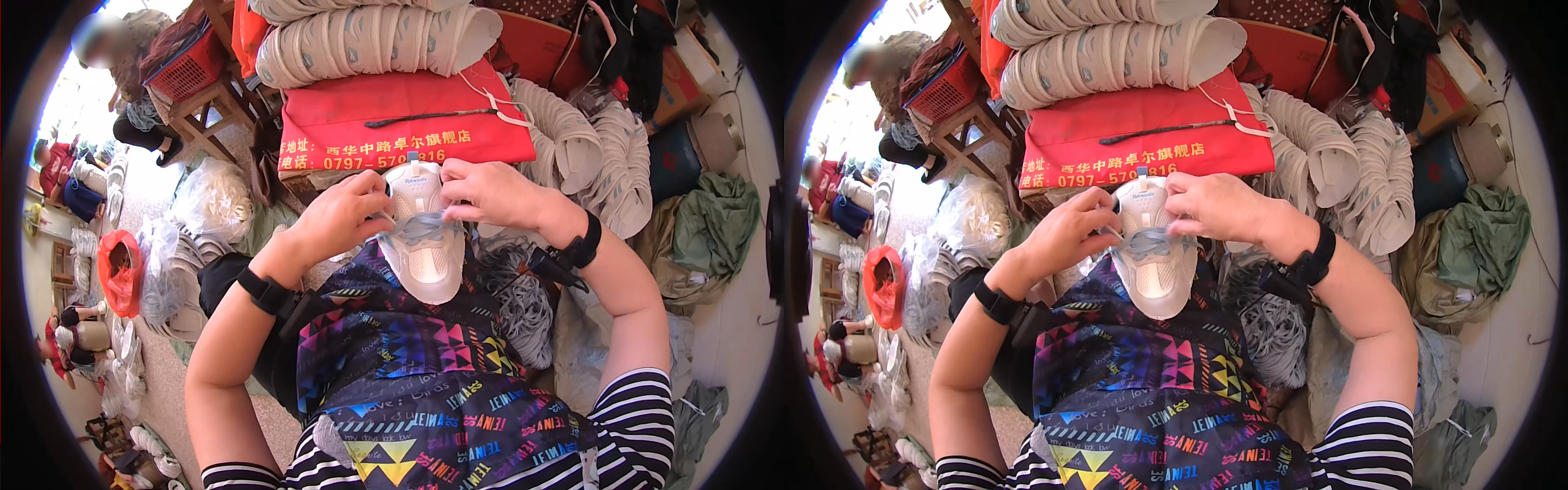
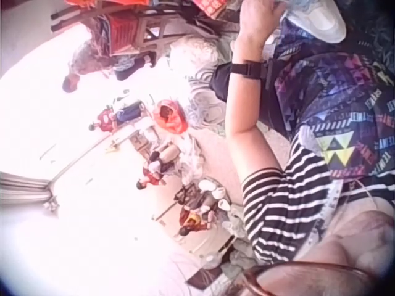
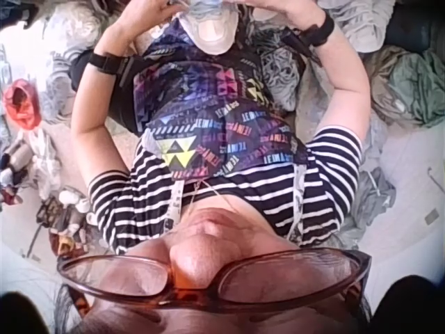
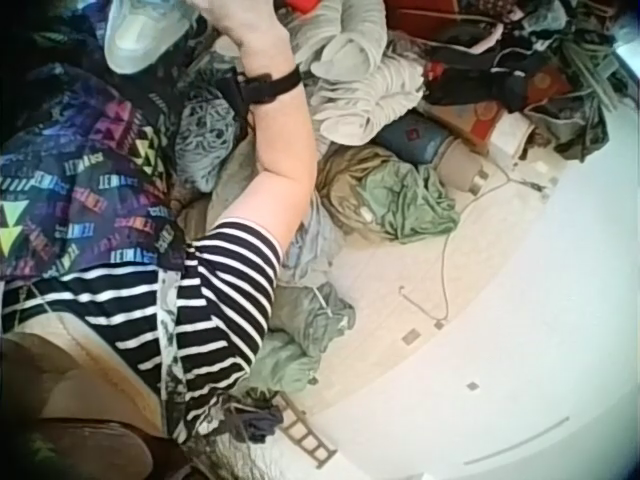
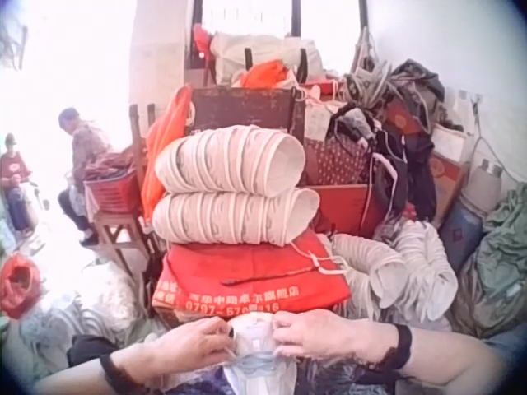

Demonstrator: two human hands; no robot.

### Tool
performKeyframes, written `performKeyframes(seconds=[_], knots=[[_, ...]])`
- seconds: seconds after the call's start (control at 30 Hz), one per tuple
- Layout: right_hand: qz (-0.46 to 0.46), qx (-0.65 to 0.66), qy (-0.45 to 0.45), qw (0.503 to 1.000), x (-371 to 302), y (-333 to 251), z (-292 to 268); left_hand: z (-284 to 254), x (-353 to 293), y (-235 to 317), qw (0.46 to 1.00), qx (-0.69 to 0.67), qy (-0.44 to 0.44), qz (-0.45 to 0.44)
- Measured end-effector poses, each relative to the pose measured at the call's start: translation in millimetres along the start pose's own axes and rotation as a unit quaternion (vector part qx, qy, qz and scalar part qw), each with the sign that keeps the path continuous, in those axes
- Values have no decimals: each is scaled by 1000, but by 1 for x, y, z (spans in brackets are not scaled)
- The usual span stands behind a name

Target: Insert and thread laces through the eyelets of a shoe upper.

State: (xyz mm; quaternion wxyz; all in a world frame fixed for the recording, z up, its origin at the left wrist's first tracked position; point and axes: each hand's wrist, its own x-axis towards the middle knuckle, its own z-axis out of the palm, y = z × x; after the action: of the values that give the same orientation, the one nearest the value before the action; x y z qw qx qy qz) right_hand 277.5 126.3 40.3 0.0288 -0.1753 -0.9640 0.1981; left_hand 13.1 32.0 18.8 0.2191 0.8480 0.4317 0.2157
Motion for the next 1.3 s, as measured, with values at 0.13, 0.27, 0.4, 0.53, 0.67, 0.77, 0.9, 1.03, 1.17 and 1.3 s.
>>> performKeyframes(seconds=[0.13, 0.27, 0.4, 0.53, 0.67, 0.77, 0.9, 1.03, 1.17, 1.3], knots=[[58, 105, 27, 992, -1, -3, 11, 19, 3, 0, 998, -38, 15, -40], [96, 174, 105, 974, 3, 1, 37, 47, 6, 9, 976, -78, 173, -104], [133, 305, 136, 933, 19, -21, 24, 25, 15, 40, 929, -188, 240, -210], [154, 514, -30, 843, 26, -49, -25, -22, 10, 73, 939, -272, 209, 21], [50, -40, 116, 991, 26, -20, 13, -21, -2, 65, 824, -495, 207, -181], [45, -138, 115, 983, 23, -34, 17, 3, -17, 46, 807, -509, 226, -196], [55, -233, 111, 964, 27, -45, 20, 20, -31, 40, 781, -543, 239, -194], [62, -200, 133, 969, 27, -51, 36, 26, -38, 36, 764, -561, 230, -221], [103, -51, 151, 982, 27, -51, 36, 32, -43, 30, 741, -579, 236, -244], [142, -52, 136, 979, 28, -52, 40, 30, -46, 23, 747, -589, 207, -227]])
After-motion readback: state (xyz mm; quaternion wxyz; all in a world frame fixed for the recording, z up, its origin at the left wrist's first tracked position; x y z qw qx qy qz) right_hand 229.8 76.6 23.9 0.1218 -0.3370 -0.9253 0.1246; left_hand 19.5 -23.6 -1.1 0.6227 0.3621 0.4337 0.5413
